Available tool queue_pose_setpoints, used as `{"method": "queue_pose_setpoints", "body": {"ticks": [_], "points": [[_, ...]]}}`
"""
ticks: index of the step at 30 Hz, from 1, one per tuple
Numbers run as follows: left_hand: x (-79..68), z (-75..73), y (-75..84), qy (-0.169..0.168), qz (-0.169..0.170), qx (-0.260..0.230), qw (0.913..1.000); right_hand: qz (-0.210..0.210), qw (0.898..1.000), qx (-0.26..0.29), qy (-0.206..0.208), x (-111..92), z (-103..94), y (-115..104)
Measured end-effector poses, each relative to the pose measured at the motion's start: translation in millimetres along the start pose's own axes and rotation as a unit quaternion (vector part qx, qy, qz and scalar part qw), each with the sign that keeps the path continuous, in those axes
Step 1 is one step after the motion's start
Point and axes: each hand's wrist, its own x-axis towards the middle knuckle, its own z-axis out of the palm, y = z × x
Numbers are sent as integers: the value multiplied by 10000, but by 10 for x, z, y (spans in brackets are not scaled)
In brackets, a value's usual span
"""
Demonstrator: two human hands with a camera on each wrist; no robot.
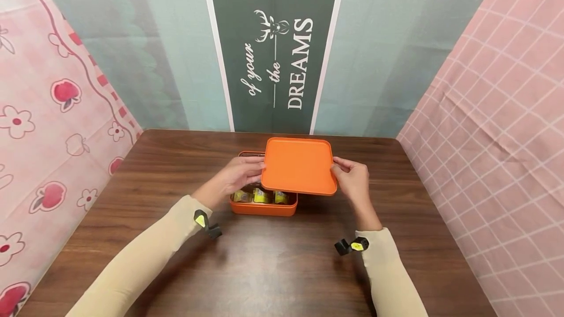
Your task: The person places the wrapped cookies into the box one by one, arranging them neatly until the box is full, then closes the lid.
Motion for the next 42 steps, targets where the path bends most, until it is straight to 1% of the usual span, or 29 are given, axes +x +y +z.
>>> {"method": "queue_pose_setpoints", "body": {"ticks": [5,8,10,19,26,30,35,39,42], "points": [[-45,-110,13,44,43,80,9999,164,9978,539,-353,7,50,-18],[-76,-181,22,74,44,116,9999,263,9956,753,-499,6,90,-35],[-96,-228,29,113,31,111,9999,255,9941,854,-612,11,117,-42],[-139,-411,63,140,58,116,9998,78,9902,974,-999,19,213,-72],[-209,-535,105,112,95,97,9998,93,9854,1029,-1357,34,256,-90],[-257,-610,113,17,149,86,9999,176,9795,1278,-1546,52,294,-89],[-300,-683,118,9,131,86,9999,277,9696,1720,-1716,76,352,-79],[-311,-720,126,-15,157,123,9998,345,9643,1920,-1792,87,390,-73],[-320,-745,138,-67,215,125,9997,412,9625,1941,-1849,97,403,-80]]}}
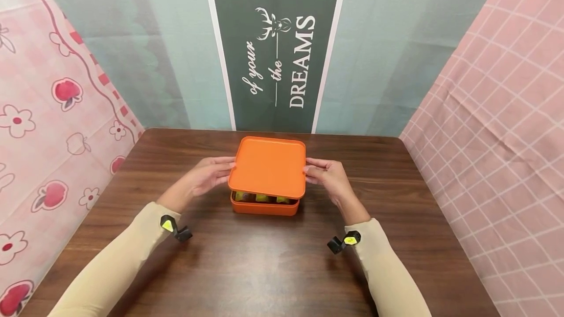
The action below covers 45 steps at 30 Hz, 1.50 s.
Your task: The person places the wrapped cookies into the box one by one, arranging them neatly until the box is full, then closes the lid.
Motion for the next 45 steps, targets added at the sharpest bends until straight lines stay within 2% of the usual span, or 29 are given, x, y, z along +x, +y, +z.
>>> {"method": "queue_pose_setpoints", "body": {"ticks": [5,8,12,16,19,23,26,30,31,34,37,42,45], "points": [[-51,-17,65,-62,90,8,9999,78,9996,-254,50,10,7,-39],[-82,-16,106,-115,195,144,9996,32,9997,-216,57,16,21,-71],[-101,-14,143,-118,389,578,9975,-88,9999,114,-27,24,41,-108],[-113,5,186,48,711,1273,9893,-272,9993,262,-59,21,53,-135],[-137,48,231,241,1043,1800,9778,-526,9983,230,-34,6,53,-158],[-174,119,263,466,1568,2253,9605,-971,9953,58,47,-31,52,-196],[-195,156,252,666,2063,2694,9383,-1247,9920,-117,144,-68,55,-221],[-217,172,216,1063,2754,3303,8966,-1593,9862,-326,303,-118,80,-240],[-221,175,211,1142,2906,3363,8885,-1709,9841,-347,344,-127,86,-241],[-228,179,210,1306,3233,3415,8728,-2090,9761,-392,442,-136,104,-244],[-241,187,223,1330,3340,3323,8719,-2407,9685,-433,477,-147,110,-251],[-274,198,228,1294,3360,3337,8712,-2688,9599,-627,490,-247,169,-338],[-279,200,226,1352,3468,3500,8596,-2874,9540,-723,460,-311,216,-395]]}}
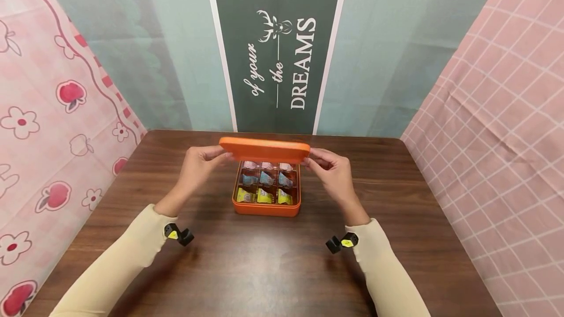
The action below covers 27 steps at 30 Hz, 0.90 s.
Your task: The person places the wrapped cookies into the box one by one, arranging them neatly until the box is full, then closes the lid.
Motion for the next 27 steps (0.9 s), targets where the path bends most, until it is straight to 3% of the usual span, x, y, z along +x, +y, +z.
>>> {"method": "queue_pose_setpoints", "body": {"ticks": [5,10,14,17,27], "points": [[-3,4,-33,109,375,508,9979,-679,9971,-331,-130,-21,29,18],[-27,31,-111,79,676,728,9950,-1322,9878,-778,-259,-21,22,270],[-67,96,-209,17,905,1085,9900,-1866,9722,-1364,-378,-44,14,492],[-115,143,-286,-163,1028,1450,9839,-2205,9549,-1923,-512,-79,4,616],[-234,215,-464,-1017,846,1881,9732,-2275,9219,-2963,-1028,-207,11,886]]}}
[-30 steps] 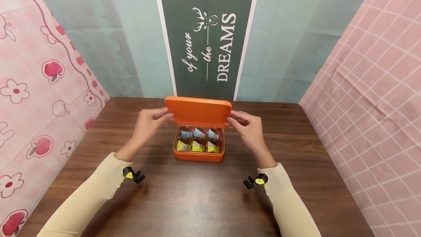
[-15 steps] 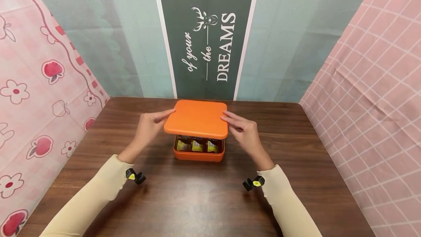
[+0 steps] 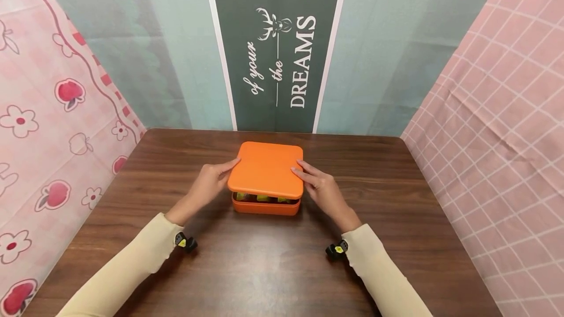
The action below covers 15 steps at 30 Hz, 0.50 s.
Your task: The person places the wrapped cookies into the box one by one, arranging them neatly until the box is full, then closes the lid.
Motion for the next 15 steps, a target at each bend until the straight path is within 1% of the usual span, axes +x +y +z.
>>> {"method": "queue_pose_setpoints", "body": {"ticks": [3,6,8,12,15], "points": [[-41,54,-31,-183,40,255,9995,-96,9995,-213,-232,-41,31,5],[-73,98,-51,-266,113,502,9983,-150,9981,-437,-407,-67,56,11],[-90,115,-54,-323,111,542,9979,-153,9973,-536,-477,-78,70,16],[-115,129,-50,-505,-76,503,9974,-190,9960,-678,-543,-95,93,36],[-131,136,-42,-565,-218,490,9970,-258,9948,-781,-599,-110,113,60]]}}
